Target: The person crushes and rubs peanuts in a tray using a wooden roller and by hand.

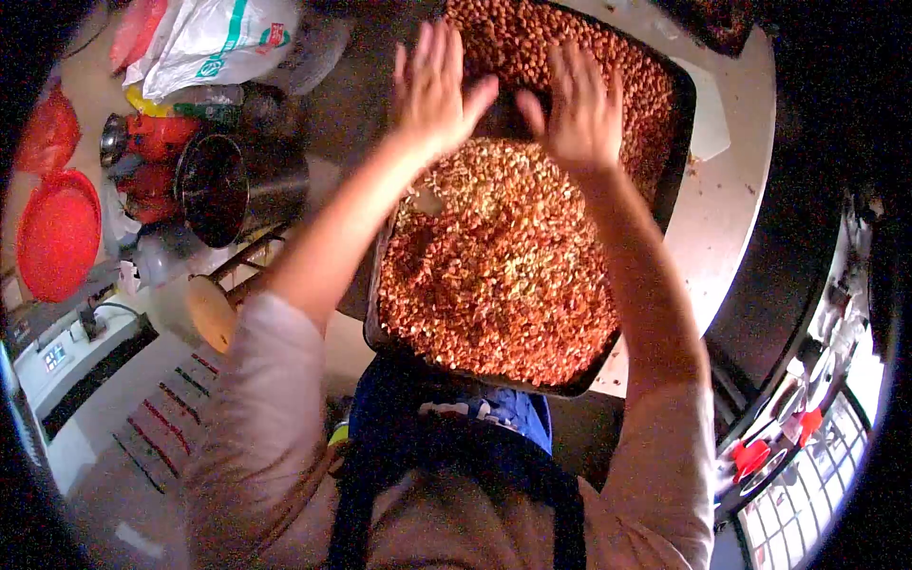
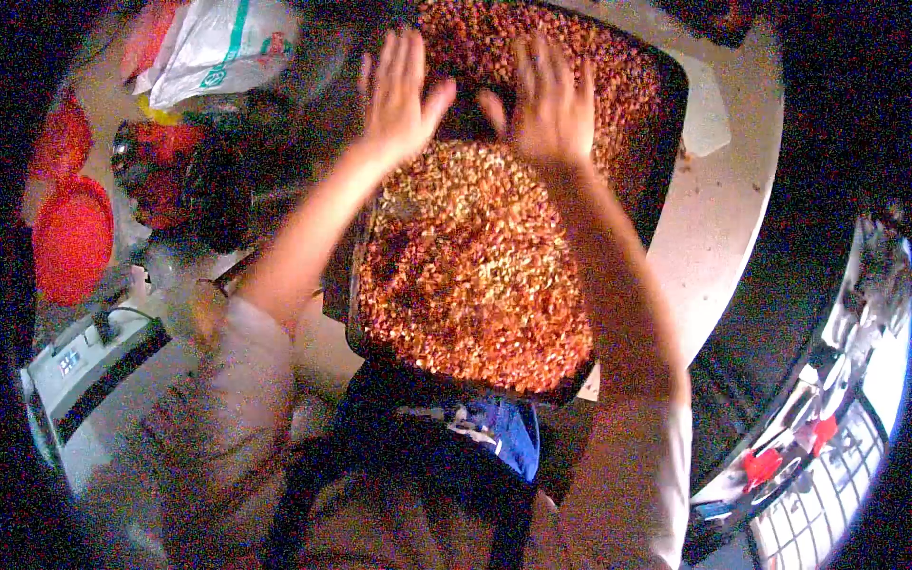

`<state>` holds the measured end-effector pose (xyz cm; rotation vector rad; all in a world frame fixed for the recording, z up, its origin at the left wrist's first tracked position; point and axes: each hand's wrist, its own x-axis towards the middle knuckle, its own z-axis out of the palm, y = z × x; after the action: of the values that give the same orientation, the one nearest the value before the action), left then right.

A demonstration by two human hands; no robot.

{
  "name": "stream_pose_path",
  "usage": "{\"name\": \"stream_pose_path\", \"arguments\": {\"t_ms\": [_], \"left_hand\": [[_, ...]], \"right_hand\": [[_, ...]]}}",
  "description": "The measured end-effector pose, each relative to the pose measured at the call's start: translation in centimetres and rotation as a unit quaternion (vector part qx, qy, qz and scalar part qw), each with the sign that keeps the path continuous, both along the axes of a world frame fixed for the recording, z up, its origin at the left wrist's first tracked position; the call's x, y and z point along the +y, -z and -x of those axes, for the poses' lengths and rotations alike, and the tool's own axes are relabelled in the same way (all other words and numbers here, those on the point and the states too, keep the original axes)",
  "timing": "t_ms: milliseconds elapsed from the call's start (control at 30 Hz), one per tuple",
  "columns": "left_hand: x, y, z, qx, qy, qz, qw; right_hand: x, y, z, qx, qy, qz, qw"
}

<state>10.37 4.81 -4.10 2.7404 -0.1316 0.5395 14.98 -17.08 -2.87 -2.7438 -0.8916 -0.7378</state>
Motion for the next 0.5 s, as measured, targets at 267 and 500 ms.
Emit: {"name": "stream_pose_path", "arguments": {"t_ms": [267, 500], "left_hand": [[1.0, 1.1, -3.9, 0.051, 0.002, -0.005, 0.999], [-0.2, -2.4, 13.3, 0.139, 0.153, -0.067, 0.976]], "right_hand": [[0.9, -1.6, -3.2, -0.002, 0.110, -0.014, 0.994], [-4.3, 0.1, 13.0, 0.140, 0.003, 0.101, 0.985]]}}
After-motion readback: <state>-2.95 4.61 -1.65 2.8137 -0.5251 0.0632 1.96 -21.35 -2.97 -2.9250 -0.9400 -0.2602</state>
